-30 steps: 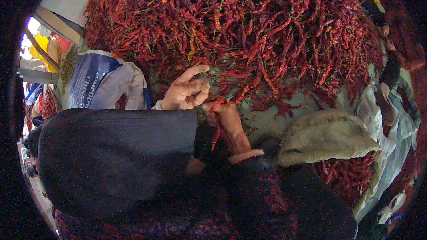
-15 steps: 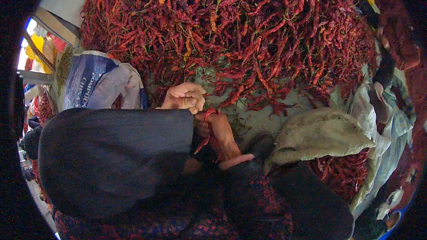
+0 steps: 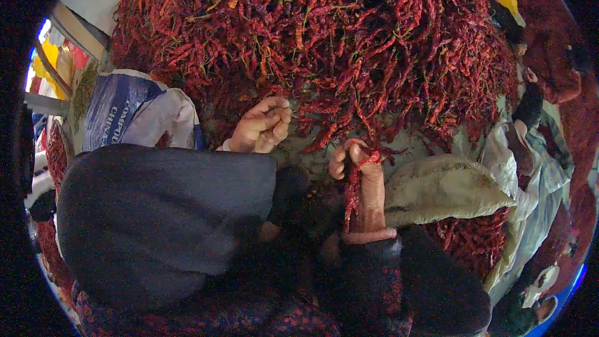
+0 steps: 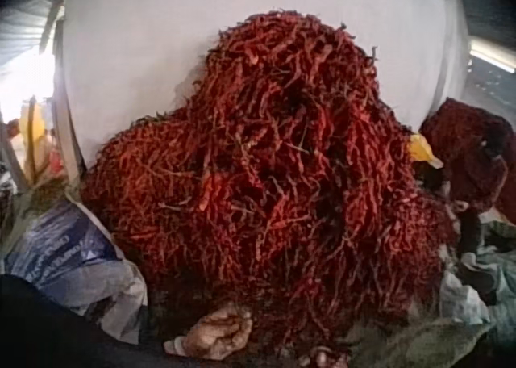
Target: The person sits on the floor and removes stems from dried red chili peppers by hand. They pick up individual peppers, pull off the stems, and place the peppers into a pile.
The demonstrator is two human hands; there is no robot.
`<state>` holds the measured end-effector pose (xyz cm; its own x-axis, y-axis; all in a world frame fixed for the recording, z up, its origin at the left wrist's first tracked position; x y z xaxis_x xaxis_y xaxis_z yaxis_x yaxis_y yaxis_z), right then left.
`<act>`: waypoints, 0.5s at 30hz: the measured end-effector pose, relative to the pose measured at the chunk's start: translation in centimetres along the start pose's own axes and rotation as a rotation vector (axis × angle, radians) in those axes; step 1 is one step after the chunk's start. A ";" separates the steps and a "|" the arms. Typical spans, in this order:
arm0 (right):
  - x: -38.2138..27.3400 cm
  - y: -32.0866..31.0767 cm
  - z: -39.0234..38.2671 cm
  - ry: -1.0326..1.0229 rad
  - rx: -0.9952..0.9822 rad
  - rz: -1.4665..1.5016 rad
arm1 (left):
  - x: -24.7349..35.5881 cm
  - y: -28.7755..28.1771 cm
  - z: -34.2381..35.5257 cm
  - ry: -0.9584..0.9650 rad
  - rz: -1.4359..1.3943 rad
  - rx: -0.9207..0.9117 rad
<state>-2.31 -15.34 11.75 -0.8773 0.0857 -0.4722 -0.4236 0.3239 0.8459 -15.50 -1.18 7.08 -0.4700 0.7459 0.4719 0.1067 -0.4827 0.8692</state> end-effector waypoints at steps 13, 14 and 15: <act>1.2 -5.6 -2.3 -0.092 0.335 -0.137 | -6.5 1.6 0.0 -0.539 1.390 -0.427; 1.3 -5.7 -2.3 -0.072 0.344 -0.136 | -6.7 1.1 0.2 -0.419 1.506 -0.400; 1.4 -5.7 -2.2 -0.053 0.352 -0.137 | -6.9 0.7 0.4 -0.294 1.618 -0.372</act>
<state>-1.66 -19.17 6.82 -0.8015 0.0646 -0.5944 -0.4243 0.6390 0.6416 -11.82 -6.44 4.50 0.0800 -0.5552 0.8278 0.0640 -0.8259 -0.5601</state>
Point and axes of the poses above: each hand's wrist, its own z-axis towards the middle knuckle, its own y-axis out of the palm, x = y × z, the point moved 3 cm from there along z, towards the middle knuckle, and after that the axes turned 11 degrees about -x, right-handed, at the moved point
